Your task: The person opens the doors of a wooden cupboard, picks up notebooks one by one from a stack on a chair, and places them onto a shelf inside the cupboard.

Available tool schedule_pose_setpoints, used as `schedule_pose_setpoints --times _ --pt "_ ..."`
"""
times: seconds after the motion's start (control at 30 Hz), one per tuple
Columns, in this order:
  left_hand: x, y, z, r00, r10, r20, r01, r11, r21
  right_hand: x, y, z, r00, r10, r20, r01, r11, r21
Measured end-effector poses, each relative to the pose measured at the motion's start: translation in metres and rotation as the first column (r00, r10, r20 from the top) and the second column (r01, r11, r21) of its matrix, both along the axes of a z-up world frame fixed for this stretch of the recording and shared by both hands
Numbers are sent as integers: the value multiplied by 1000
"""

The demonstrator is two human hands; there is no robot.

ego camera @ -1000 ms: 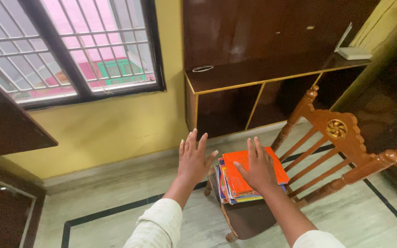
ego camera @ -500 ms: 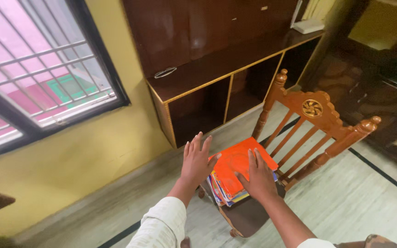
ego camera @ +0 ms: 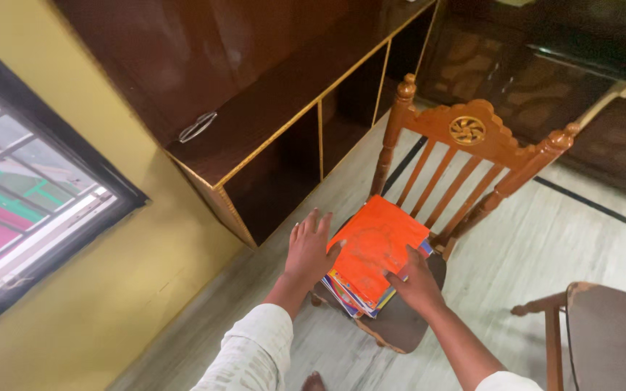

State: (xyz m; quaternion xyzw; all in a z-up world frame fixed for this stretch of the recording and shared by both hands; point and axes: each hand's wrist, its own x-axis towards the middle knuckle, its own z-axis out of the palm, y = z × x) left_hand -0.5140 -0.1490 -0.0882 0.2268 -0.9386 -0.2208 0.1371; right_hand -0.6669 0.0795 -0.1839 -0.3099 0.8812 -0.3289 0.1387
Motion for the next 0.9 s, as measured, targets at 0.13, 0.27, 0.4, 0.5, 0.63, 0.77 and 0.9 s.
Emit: schedule_pose_setpoints --times 0.13,0.27,0.4,0.5,0.63,0.77,0.9 --pt "-12 -14 -14 997 -73 37 72 996 46 -9 0 -20 997 -81 17 81 996 -36" --pt "-23 -22 -33 991 -126 51 121 989 87 -5 2 -17 998 -58 18 60 985 -162" --pt "-36 -30 -51 985 -154 75 144 983 117 -3 -3 -12 918 -245 313 259 966 -3" --pt "-47 -33 -65 984 -157 83 139 972 188 -7 -5 -28 879 -273 390 307 952 -24" --pt "-62 -38 -90 982 -158 101 124 951 283 -16 -7 -60 796 -333 505 405 914 -36" --pt "-72 -40 -123 985 -136 107 95 942 321 -18 -8 -91 754 -347 558 466 881 -82" --pt "-83 -43 -153 974 -108 197 38 943 332 -19 -11 -107 662 -396 636 521 854 -10"
